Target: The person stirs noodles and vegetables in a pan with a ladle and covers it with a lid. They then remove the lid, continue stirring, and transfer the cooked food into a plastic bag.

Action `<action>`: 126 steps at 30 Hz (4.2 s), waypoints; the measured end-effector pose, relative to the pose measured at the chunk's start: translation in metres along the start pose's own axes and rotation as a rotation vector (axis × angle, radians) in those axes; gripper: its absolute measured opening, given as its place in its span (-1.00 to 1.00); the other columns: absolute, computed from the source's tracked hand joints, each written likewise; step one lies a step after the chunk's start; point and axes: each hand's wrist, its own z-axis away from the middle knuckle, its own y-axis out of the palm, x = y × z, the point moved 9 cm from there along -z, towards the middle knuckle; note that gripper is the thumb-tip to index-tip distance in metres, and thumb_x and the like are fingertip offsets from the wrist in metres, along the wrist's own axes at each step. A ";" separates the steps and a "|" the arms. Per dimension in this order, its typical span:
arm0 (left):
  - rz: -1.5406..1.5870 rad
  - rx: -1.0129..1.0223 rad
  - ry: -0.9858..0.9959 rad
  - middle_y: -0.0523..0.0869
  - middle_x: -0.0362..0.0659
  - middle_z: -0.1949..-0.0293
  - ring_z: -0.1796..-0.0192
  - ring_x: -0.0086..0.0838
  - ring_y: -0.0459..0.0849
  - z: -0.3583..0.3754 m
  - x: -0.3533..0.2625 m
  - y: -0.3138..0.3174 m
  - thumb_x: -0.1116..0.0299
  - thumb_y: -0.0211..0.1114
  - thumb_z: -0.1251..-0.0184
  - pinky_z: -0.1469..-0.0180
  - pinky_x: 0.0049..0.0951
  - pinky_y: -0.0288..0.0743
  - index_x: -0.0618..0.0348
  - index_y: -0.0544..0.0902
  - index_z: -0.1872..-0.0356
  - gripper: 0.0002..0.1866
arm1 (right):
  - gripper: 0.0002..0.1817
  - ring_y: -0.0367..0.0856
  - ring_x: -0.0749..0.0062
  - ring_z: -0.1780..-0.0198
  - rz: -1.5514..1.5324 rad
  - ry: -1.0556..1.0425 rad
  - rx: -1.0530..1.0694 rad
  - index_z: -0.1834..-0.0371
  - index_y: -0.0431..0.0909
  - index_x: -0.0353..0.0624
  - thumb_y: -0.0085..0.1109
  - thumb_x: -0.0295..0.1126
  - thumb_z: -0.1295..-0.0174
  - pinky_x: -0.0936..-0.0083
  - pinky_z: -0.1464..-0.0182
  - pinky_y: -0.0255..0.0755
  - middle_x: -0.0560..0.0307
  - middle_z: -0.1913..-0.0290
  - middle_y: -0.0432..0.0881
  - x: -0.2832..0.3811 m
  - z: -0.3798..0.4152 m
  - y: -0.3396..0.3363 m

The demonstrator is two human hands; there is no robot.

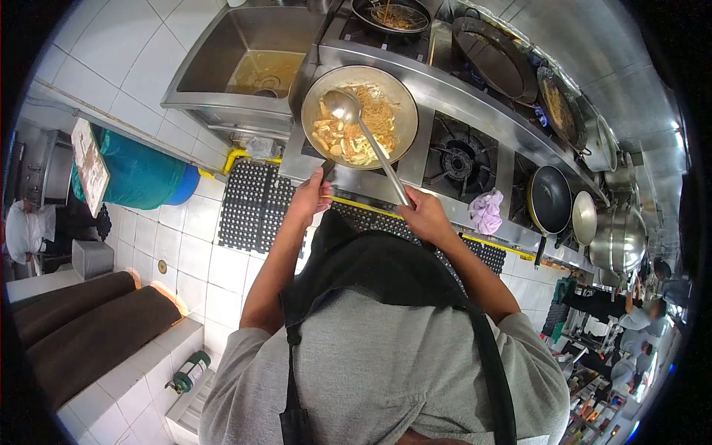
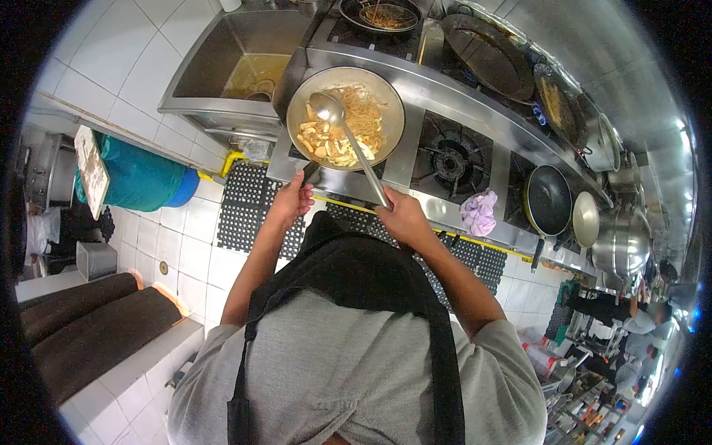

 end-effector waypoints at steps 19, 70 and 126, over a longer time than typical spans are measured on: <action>0.010 0.010 -0.011 0.69 -0.32 0.35 0.34 -0.53 0.69 -0.002 -0.003 -0.002 -0.39 0.18 -0.49 0.22 -0.48 0.54 0.10 0.71 0.14 -0.34 | -0.41 0.71 0.14 0.34 0.177 0.005 0.203 -0.43 0.55 -0.13 0.29 -0.34 -0.27 0.25 0.14 0.59 -0.18 0.32 0.72 -0.028 0.013 -0.026; 0.613 0.613 -0.497 0.69 -0.25 0.29 0.35 -0.46 0.63 -0.025 -0.005 0.050 0.04 0.31 -0.52 0.37 -0.56 0.49 0.21 0.67 0.05 -0.62 | -0.33 0.71 -0.33 -0.06 0.399 0.080 -0.200 -0.50 0.45 -0.11 0.25 -0.39 -0.25 -0.05 -0.17 0.58 -0.38 -0.09 0.72 -0.029 0.030 -0.055; 0.596 0.689 -0.685 0.46 -0.45 0.61 0.64 -0.69 0.32 0.012 0.023 0.097 0.36 0.23 -0.42 0.60 -0.59 0.20 -0.05 0.46 0.56 -0.71 | -0.41 0.75 -0.32 0.08 0.204 0.223 -0.141 -0.47 0.48 -0.11 0.21 -0.32 -0.34 0.02 -0.04 0.58 -0.43 0.15 0.73 -0.034 0.022 -0.042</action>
